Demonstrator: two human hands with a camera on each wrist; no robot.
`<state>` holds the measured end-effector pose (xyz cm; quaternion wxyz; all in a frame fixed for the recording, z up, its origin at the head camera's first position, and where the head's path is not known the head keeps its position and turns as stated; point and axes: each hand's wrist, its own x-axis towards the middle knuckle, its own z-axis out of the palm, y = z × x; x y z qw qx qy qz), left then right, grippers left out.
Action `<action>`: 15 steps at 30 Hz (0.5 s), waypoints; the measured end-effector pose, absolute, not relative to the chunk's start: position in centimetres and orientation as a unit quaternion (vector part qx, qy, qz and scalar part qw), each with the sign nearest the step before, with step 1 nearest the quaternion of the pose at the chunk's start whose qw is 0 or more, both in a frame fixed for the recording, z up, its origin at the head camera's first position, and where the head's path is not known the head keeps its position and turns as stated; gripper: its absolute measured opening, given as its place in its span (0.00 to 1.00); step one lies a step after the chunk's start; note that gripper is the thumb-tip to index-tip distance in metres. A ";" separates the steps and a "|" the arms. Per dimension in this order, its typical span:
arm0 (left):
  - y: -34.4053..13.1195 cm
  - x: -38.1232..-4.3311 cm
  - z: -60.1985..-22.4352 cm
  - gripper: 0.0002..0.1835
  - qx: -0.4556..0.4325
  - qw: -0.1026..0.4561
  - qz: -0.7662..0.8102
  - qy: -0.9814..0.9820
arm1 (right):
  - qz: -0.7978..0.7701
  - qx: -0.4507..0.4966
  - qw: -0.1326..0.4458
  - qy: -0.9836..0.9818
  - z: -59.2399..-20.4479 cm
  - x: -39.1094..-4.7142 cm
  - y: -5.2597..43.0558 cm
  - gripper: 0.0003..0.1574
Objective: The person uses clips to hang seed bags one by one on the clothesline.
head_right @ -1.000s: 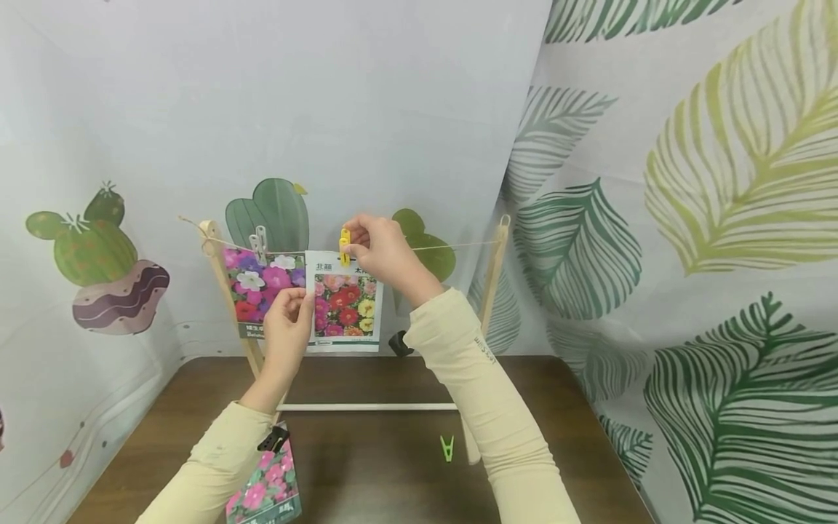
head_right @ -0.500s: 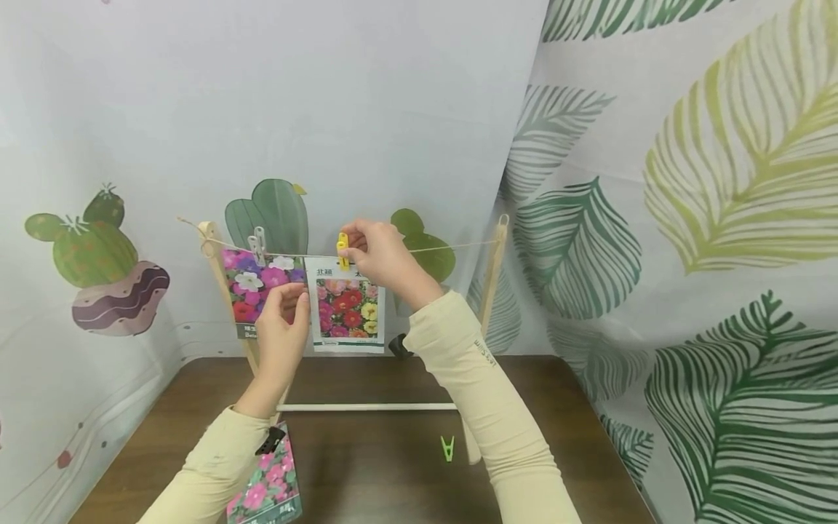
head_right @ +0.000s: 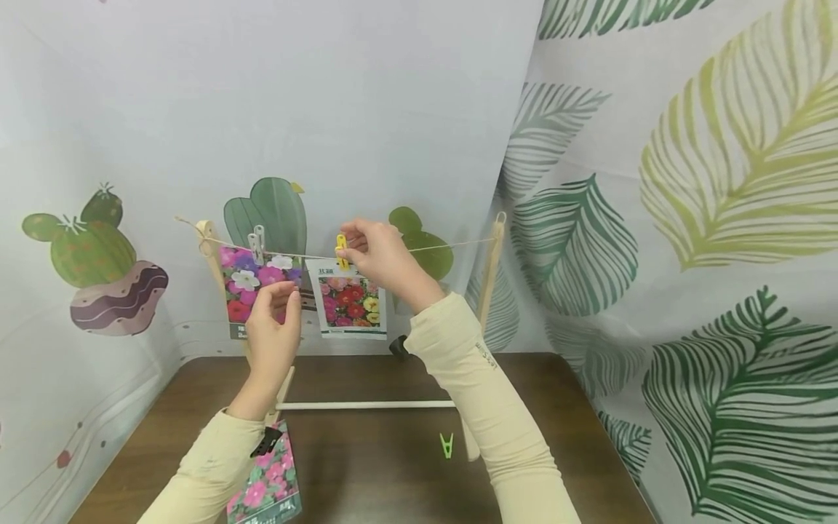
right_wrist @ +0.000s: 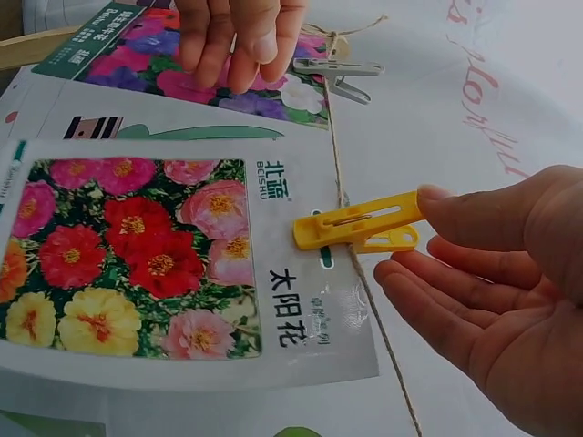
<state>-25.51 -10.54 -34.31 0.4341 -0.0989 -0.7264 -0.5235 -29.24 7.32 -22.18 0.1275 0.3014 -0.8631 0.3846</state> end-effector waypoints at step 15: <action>-11.3 -24.8 -34.6 0.10 -0.071 0.441 -0.512 -0.734 | 0.391 0.326 0.215 -0.833 -23.5 -27.7 8.9 0.22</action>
